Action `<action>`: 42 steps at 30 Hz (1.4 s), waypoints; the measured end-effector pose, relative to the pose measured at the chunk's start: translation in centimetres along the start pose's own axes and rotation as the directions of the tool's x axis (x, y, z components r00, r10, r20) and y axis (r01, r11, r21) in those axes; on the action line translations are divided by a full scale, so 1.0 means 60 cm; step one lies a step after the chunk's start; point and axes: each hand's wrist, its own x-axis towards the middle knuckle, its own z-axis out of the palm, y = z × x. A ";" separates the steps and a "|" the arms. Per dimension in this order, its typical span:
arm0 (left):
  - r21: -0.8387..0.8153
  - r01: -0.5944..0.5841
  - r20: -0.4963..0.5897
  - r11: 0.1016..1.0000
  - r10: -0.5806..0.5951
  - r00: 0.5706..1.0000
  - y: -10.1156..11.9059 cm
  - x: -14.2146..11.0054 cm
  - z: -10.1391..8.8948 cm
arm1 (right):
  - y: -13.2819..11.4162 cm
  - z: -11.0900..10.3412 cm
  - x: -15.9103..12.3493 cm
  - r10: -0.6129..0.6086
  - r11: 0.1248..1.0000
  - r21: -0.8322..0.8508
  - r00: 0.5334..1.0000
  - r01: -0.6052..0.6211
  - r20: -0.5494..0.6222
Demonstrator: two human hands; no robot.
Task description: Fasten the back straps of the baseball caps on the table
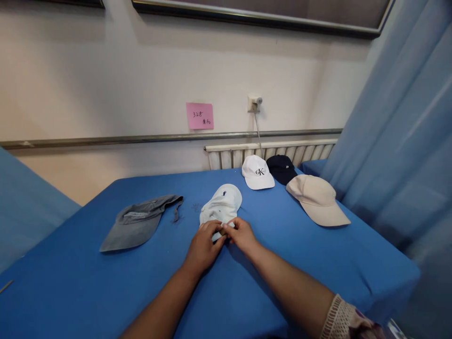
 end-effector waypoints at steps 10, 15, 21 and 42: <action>0.005 0.005 -0.010 1.000 -0.005 1.000 -0.005 -0.015 -0.005 | 0.018 -0.001 -0.008 -0.005 1.000 0.017 0.997 0.006 -0.076; -0.034 0.025 0.006 0.999 -0.024 1.000 -0.012 -0.010 -0.006 | 0.005 -0.011 0.001 0.043 0.998 0.057 0.994 -0.037 -0.099; -0.018 0.003 0.086 1.000 -0.002 0.996 -0.019 -0.011 -0.020 | 0.007 -0.011 0.008 0.014 0.998 0.064 0.995 -0.008 -0.100; -0.011 0.008 0.126 1.000 -0.006 0.992 -0.013 -0.012 -0.025 | 0.001 -0.018 0.001 -0.028 0.991 0.127 0.999 0.031 -0.023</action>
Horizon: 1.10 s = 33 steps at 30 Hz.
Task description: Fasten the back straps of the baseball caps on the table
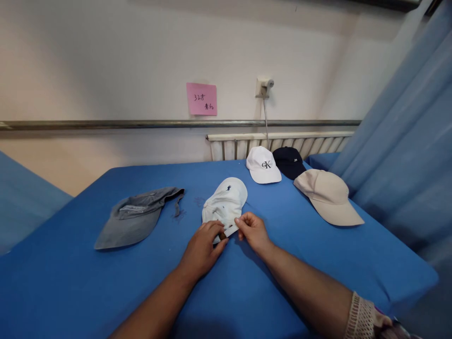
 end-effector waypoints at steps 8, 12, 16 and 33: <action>-0.148 0.086 -0.184 0.985 -0.113 0.976 -0.006 0.004 -0.005 | -0.024 -0.016 -0.017 0.370 0.915 0.111 0.917 -0.387 0.152; -0.183 0.074 -0.136 0.980 -0.100 0.986 -0.001 0.002 -0.003 | -0.028 -0.011 -0.020 0.383 0.842 0.276 0.873 -0.464 0.300; -0.211 0.060 -0.039 0.976 -0.070 0.997 0.002 0.000 -0.002 | -0.026 -0.008 -0.011 0.352 0.812 0.404 0.906 -0.421 0.236; -0.259 0.134 -0.080 0.957 -0.159 0.984 -0.001 0.001 0.002 | -0.022 -0.009 -0.021 0.129 0.937 0.267 0.933 -0.225 0.336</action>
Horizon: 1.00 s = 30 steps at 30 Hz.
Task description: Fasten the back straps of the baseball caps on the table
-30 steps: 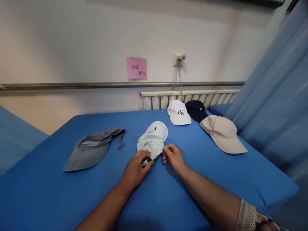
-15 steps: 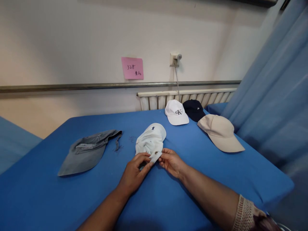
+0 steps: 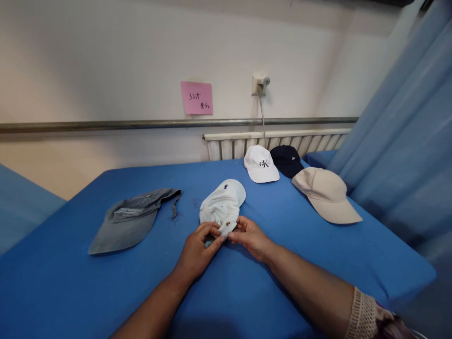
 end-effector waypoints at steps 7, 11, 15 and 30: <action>-0.033 -0.017 0.004 0.999 0.017 1.000 0.001 0.001 -0.004 | 0.003 0.001 0.005 -0.016 0.999 0.039 0.999 0.018 -0.042; -0.023 -0.009 -0.022 1.000 0.009 1.000 0.001 0.002 -0.005 | -0.002 -0.002 0.004 0.015 0.996 0.084 0.999 -0.011 -0.048; -0.031 -0.011 -0.023 0.999 0.010 1.000 -0.001 0.002 -0.003 | 0.002 -0.001 0.002 0.030 0.999 0.035 0.999 -0.029 -0.026; 0.200 -0.185 0.046 0.962 0.179 0.983 0.011 -0.009 -0.004 | 0.014 -0.004 0.009 0.077 0.996 -0.036 0.996 -0.079 -0.050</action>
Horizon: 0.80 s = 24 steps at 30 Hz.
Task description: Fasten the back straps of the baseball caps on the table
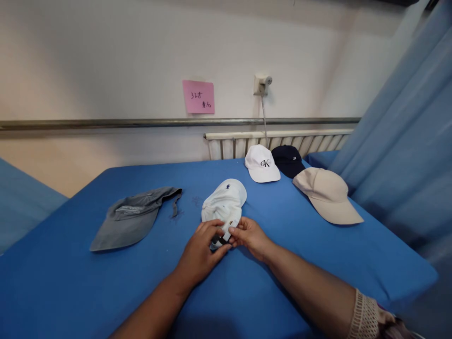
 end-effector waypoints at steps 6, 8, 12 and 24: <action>0.059 -0.014 -0.004 0.998 0.014 1.000 -0.007 -0.004 0.007 | -0.007 -0.013 -0.004 0.100 0.958 -0.269 0.995 -0.101 -0.020; 0.063 -0.012 -0.002 0.998 0.012 1.000 -0.008 -0.005 0.007 | -0.006 -0.015 -0.004 0.077 0.951 -0.301 0.997 -0.077 -0.010; 0.076 -0.007 0.022 0.997 0.005 1.000 -0.006 -0.005 0.007 | 0.001 -0.011 -0.001 -0.026 0.962 -0.272 1.000 0.023 -0.010; 0.133 -0.004 0.012 0.991 0.002 1.000 0.003 -0.004 0.008 | 0.015 0.003 0.002 -0.175 0.954 -0.256 0.983 0.156 -0.053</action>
